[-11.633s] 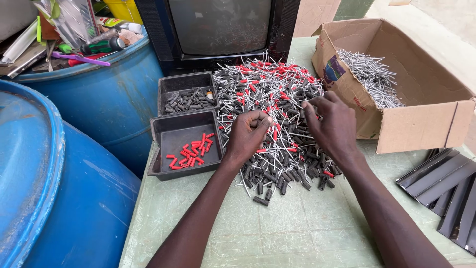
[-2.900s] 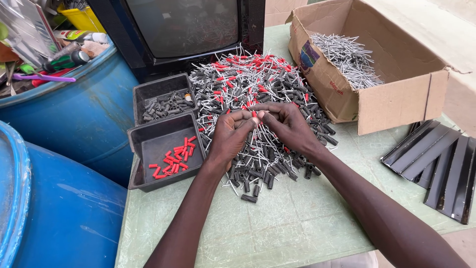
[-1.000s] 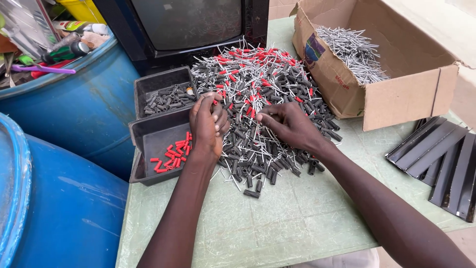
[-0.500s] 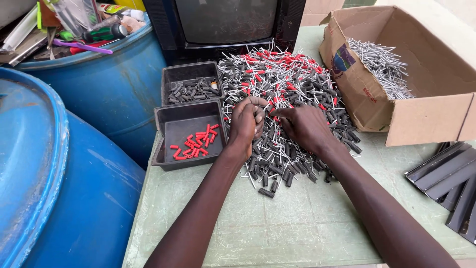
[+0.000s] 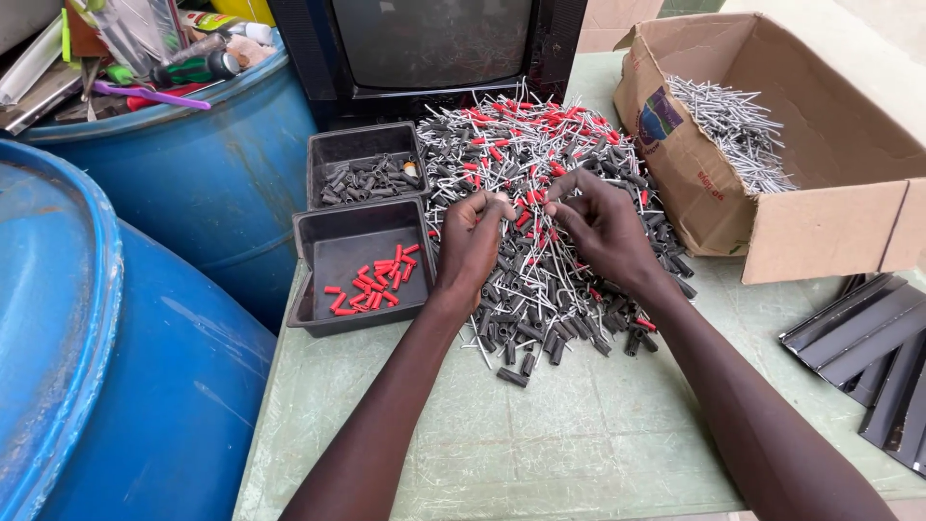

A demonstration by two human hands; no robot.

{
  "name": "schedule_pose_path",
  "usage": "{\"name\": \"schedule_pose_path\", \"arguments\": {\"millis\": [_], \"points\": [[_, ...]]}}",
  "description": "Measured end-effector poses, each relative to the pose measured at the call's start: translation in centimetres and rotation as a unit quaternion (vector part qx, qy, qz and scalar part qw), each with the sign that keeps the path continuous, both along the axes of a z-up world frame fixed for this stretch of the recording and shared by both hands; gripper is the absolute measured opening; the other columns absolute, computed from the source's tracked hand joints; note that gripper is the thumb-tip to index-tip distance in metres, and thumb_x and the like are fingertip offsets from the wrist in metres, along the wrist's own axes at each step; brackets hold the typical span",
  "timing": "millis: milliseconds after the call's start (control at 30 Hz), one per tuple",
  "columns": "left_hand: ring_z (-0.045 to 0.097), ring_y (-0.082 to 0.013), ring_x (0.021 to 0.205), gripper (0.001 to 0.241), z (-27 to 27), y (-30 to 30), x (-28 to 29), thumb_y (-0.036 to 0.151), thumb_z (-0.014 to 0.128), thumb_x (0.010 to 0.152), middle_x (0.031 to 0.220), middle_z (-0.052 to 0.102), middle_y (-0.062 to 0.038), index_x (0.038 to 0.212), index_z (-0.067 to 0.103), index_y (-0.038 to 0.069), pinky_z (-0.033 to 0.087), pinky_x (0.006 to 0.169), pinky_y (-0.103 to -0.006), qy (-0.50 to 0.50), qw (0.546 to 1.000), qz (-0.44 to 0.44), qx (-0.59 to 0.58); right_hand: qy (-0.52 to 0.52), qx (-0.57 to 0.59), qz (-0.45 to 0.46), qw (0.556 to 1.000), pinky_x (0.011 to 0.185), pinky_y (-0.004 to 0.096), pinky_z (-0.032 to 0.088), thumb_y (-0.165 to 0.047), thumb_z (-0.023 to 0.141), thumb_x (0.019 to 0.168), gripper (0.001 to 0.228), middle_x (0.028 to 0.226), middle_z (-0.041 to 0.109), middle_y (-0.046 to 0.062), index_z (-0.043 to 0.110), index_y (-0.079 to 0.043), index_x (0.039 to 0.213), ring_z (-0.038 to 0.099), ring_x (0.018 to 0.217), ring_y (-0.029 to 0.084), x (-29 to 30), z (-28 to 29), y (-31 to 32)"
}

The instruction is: Assembling wall plugs by manually inserting metal nails into red plastic sleeves

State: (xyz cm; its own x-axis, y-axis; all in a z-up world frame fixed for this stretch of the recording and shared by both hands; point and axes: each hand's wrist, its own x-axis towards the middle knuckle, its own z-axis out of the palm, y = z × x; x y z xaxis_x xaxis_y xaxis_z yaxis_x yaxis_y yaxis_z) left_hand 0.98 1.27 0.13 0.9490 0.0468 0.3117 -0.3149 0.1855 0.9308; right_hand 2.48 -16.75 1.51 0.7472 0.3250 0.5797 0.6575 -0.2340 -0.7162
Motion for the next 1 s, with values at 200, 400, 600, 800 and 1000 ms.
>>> {"name": "schedule_pose_path", "arguments": {"millis": [200, 400, 600, 800, 1000], "points": [[0.037, 0.0026, 0.055, 0.015, 2.0, -0.8, -1.6, 0.017, 0.06, 0.096, 0.057, 0.05, 0.006, 0.095, 0.073, 0.009, 0.029, 0.056, -0.0165, -0.074, 0.991, -0.083, 0.07, 0.219, 0.27, 0.13, 0.929, 0.036, 0.015, 0.025, -0.007, 0.055, 0.1, 0.006, 0.047, 0.027, -0.005, 0.053, -0.004, 0.105, 0.027, 0.039, 0.004, -1.4, 0.6, -0.5], [0.033, 0.0033, 0.053, 0.008, 0.1, -1.5, -1.4, 0.01, 0.069, 0.089, 0.047, 0.042, 0.01, 0.096, 0.073, 0.008, 0.024, 0.051, -0.0124, -0.054, 0.986, -0.137, 0.077, 0.255, 0.308, 0.149, 0.904, 0.033, 0.014, 0.027, -0.009, 0.057, 0.099, 0.012, 0.046, 0.035, -0.003, 0.053, -0.001, 0.107, 0.027, 0.037, 0.0, -1.1, -0.6, -0.3], [0.039, 0.0007, 0.065, 0.007, 0.2, -1.6, -1.2, 0.008, 0.068, 0.09, 0.051, 0.048, 0.007, 0.085, 0.073, 0.006, 0.032, 0.063, -0.0154, -0.053, 0.989, -0.121, 0.072, 0.27, 0.277, 0.149, 0.91, 0.031, 0.013, 0.026, -0.01, 0.06, 0.097, 0.011, 0.052, 0.05, 0.0, 0.058, -0.001, 0.103, 0.031, 0.036, -0.001, -1.8, -0.8, 0.8], [0.039, -0.0007, 0.07, 0.011, 2.7, -1.3, -2.9, 0.005, 0.068, 0.088, 0.054, 0.042, 0.012, 0.078, 0.073, 0.008, 0.039, 0.07, -0.0127, -0.068, 0.986, -0.107, 0.107, 0.312, 0.354, 0.146, 0.869, 0.032, 0.013, 0.024, -0.006, 0.06, 0.096, 0.007, 0.045, 0.03, -0.004, 0.059, -0.001, 0.091, 0.024, 0.035, 0.001, -2.5, 0.2, 0.8], [0.033, 0.0019, 0.06, 0.011, 3.0, -1.6, -3.1, 0.002, 0.068, 0.084, 0.048, 0.034, 0.012, 0.076, 0.073, 0.006, 0.031, 0.063, -0.0131, -0.048, 0.989, -0.108, 0.087, 0.333, 0.381, 0.134, 0.852, 0.032, 0.013, 0.025, -0.006, 0.06, 0.096, 0.01, 0.044, 0.027, -0.006, 0.058, -0.001, 0.088, 0.024, 0.034, 0.001, -2.4, 0.4, 0.8]]}}
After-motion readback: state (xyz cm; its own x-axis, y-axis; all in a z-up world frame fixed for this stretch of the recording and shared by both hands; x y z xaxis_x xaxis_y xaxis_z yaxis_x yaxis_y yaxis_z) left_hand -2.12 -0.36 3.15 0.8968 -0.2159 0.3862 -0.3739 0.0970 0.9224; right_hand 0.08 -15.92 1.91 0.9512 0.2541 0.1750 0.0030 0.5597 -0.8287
